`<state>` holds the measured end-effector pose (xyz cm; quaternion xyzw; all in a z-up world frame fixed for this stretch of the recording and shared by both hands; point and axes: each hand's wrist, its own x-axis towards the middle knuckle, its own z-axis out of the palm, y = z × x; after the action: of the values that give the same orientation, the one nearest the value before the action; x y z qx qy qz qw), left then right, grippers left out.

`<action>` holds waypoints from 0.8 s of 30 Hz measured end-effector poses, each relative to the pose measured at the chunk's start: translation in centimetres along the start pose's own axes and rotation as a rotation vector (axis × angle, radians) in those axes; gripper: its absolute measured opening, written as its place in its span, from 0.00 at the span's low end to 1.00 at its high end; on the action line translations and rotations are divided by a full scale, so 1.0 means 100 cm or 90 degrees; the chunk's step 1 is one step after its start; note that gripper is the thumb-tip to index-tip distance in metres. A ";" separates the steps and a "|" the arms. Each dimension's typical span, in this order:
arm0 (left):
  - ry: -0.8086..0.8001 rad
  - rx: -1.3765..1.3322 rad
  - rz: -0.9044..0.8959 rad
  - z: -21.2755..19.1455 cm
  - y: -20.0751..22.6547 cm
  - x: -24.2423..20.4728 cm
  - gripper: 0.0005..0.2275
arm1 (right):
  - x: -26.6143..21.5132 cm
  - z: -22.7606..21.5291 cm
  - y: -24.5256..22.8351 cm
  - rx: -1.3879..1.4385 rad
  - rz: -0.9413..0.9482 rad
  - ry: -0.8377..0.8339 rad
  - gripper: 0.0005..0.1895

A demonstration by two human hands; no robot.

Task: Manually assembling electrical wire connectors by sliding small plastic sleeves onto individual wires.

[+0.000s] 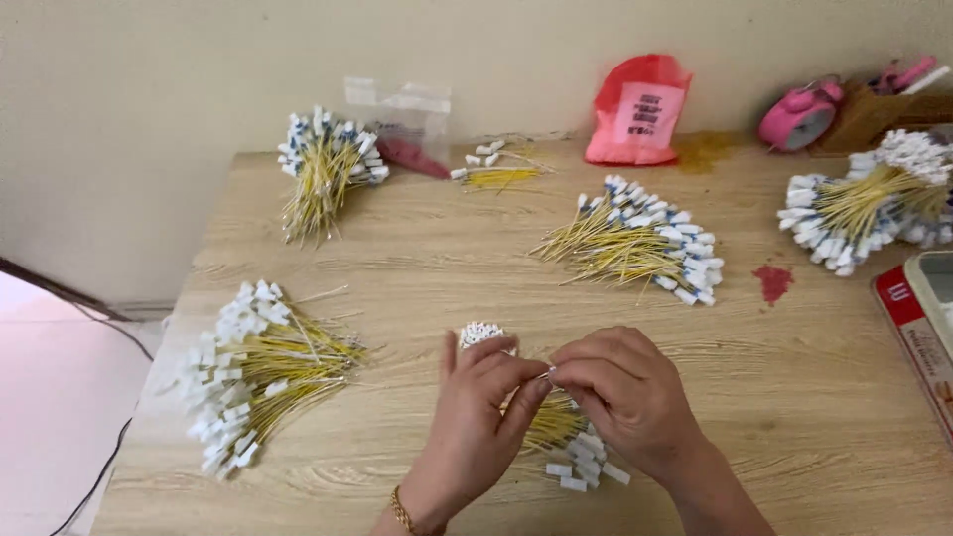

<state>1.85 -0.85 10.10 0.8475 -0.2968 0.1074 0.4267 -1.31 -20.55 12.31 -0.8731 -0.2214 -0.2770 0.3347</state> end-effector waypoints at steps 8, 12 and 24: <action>-0.052 -0.198 -0.233 -0.006 -0.041 -0.023 0.04 | -0.020 -0.011 0.034 -0.025 0.125 -0.004 0.11; 0.011 -0.265 -0.307 -0.003 -0.052 -0.033 0.03 | -0.016 -0.016 0.038 -0.084 0.173 -0.053 0.14; 0.057 -0.149 -0.153 0.009 -0.028 -0.029 0.03 | -0.012 0.048 0.011 0.219 0.339 -0.183 0.06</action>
<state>1.12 0.91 6.48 0.8158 -0.1841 0.0579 0.5452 0.08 -18.19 8.09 -0.8613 -0.0744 -0.0129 0.5025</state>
